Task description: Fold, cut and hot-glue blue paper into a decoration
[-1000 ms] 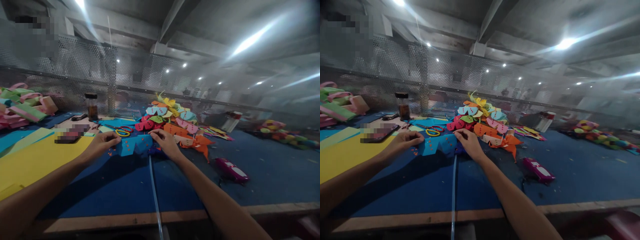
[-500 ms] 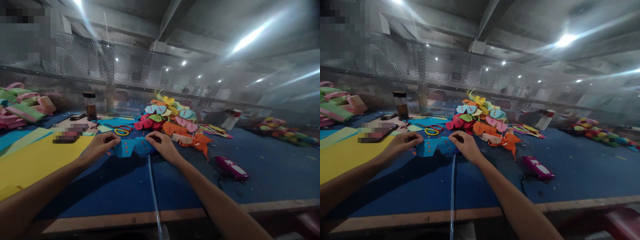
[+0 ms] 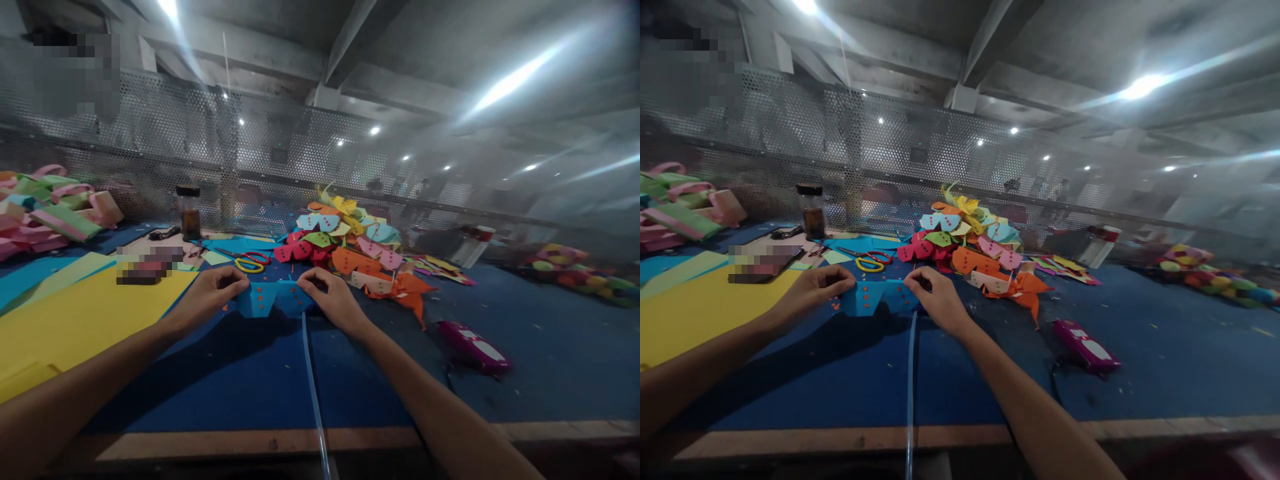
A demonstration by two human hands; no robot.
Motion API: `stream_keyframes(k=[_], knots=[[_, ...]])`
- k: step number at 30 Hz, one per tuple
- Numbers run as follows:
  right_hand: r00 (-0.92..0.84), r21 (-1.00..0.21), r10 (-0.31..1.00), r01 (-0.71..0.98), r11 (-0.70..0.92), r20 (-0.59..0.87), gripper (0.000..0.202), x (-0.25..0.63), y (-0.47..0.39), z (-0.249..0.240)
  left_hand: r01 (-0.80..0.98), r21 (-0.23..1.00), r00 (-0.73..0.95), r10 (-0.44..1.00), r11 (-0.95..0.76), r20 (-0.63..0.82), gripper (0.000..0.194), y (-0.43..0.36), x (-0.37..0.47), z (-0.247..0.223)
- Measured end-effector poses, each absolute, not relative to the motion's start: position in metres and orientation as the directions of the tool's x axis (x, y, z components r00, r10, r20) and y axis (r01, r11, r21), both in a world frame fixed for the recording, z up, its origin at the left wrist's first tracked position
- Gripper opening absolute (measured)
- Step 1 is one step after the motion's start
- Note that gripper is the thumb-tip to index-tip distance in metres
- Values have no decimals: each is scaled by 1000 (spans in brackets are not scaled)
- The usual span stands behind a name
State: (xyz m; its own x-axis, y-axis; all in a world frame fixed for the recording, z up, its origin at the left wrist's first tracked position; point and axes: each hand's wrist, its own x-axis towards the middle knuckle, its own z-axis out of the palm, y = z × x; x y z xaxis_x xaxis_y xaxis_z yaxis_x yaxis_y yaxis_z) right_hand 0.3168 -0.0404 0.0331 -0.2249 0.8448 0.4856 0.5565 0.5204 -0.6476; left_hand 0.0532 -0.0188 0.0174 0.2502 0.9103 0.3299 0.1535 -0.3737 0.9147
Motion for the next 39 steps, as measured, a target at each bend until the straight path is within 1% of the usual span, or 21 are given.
stream_keyframes(k=[6,12,20,26,39], knots=[[-218,-631,834,566,531,507,23,317,-41,33,171,905,264,903,-390,340,27,-18,52,15],[-220,-628,836,571,528,503,22,317,-43,35,174,883,262,885,-437,386,25,-18,52,15],[-221,-626,825,559,544,520,22,318,-43,34,181,890,282,889,-418,360,28,-17,50,12],[-245,-640,811,512,573,531,19,318,-42,32,188,885,270,889,-425,370,30,-17,50,13],[-310,-602,780,503,620,544,18,317,-41,30,189,887,271,890,-422,366,32,-19,51,15]])
